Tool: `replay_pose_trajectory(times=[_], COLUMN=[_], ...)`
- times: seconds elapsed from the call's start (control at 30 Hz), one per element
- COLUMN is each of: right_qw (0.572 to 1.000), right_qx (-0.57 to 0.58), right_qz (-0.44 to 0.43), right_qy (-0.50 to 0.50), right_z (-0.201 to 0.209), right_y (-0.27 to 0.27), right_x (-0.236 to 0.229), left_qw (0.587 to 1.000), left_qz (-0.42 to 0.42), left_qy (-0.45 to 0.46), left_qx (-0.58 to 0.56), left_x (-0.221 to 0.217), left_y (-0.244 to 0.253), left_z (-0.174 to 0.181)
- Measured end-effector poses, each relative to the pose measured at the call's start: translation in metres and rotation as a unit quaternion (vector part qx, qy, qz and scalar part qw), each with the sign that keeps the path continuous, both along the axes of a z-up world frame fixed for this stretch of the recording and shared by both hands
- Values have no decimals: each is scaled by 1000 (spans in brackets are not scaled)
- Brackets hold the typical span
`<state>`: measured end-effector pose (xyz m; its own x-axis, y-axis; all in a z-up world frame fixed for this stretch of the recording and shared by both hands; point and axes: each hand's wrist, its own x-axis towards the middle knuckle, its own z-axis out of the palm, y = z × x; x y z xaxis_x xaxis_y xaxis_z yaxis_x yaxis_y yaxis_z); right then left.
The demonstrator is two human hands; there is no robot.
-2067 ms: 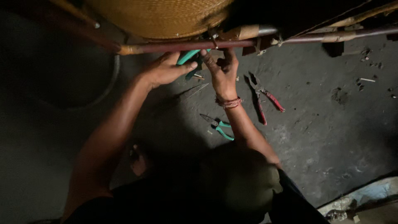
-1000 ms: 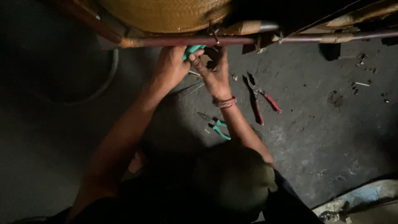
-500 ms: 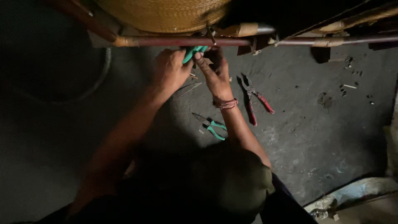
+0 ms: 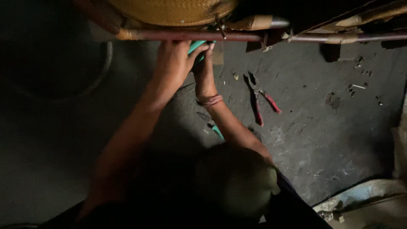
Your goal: The person is repairing a piece of furniture, likely a chair or stool, by securing a woven seat to a metal frame. They use pliers to bend and tighten metal fasteners and a knife to trim excess material. The task involves precise hand movements and tool manipulation.
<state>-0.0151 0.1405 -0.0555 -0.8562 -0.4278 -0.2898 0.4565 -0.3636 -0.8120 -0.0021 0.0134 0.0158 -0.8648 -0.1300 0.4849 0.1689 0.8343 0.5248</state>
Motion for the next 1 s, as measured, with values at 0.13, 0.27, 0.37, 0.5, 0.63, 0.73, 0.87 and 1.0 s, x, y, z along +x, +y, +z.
replay_pose_trajectory(times=[0.13, 0.27, 0.37, 0.5, 0.63, 0.73, 0.87, 1.0], right_qw=[991, 961, 933, 935, 947, 948, 966, 994], right_qx=[19, 110, 135, 110, 105, 116, 91, 15], right_qz=[-131, -229, -265, -279, -275, -258, -210, -104], right_qy=[1, 110, 202, 190, 126, 148, 121, 18], right_z=[-5, -4, -5, -6, -6, -3, 2, 6], right_y=[-22, -9, 7, 20, 19, 27, 37, 49], right_x=[1, -2, 2, -8, -8, -9, -17, -25], left_qw=[1000, 997, 997, 939, 942, 915, 920, 915], left_qz=[5, 37, 67, 137, 178, 197, 133, 123], left_qy=[-31, 32, 5, -268, 126, 98, 129, -4], left_qx=[-1, -63, -29, 164, 254, 337, 345, 385], left_x=[-4, -6, -3, -6, -7, -10, -7, -5], left_y=[0, 4, 8, 29, 64, 82, 84, 86], left_z=[-5, -14, -21, -26, -34, -41, -43, -39])
